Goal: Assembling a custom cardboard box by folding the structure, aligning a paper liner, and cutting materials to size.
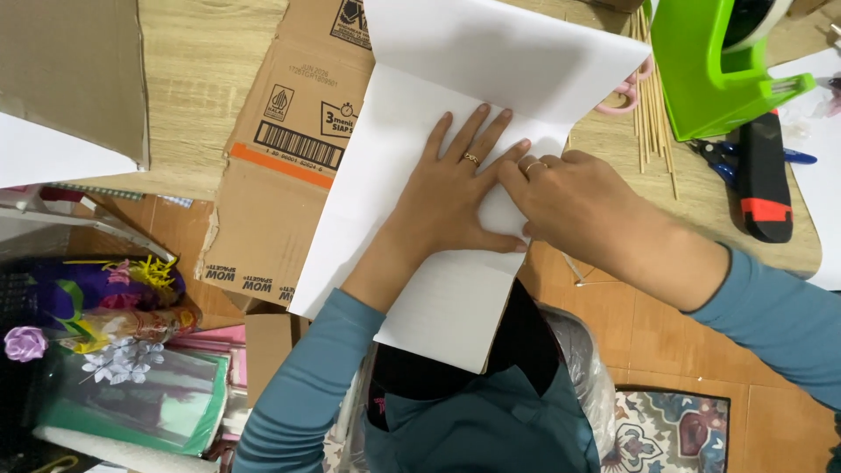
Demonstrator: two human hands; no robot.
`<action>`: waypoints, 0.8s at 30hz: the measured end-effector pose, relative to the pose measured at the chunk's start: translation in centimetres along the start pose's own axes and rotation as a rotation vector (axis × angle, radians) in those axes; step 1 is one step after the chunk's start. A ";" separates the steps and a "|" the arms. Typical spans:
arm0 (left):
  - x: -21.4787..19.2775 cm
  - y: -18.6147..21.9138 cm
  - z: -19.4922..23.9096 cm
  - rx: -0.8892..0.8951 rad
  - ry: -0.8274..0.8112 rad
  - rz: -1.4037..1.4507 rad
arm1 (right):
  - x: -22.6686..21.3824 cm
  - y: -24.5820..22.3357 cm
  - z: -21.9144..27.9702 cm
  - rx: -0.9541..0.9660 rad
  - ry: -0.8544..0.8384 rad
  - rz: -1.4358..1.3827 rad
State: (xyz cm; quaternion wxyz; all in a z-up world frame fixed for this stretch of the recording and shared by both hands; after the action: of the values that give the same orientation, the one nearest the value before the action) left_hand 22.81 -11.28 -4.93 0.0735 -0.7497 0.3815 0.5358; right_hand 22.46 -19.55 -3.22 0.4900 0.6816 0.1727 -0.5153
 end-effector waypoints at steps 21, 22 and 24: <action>-0.2 0.2 -0.1 0.012 -0.041 -0.011 | 4.6 -7.5 12.2 0.536 0.463 -0.854; -0.3 0.2 -0.1 0.013 -0.043 -0.016 | 5.0 -7.8 12.4 0.538 0.481 -0.860; -0.3 0.3 -0.3 0.020 -0.044 -0.020 | 5.6 -7.9 12.4 0.543 0.500 -0.862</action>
State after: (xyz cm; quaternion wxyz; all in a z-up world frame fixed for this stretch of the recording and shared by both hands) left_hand 22.78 -11.48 -4.42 0.0945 -0.7407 0.3777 0.5475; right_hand 12.28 -27.93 -11.83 -0.0133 0.7522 0.4076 -0.5175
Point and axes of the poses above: each hand's wrist, its own z-axis away from the middle knuckle, its own x-axis out of the palm, y = z × x, the point moved 9 cm from there along -z, towards the middle knuckle, and after that the axes turned 4 degrees about z, right-handed, at the moved point
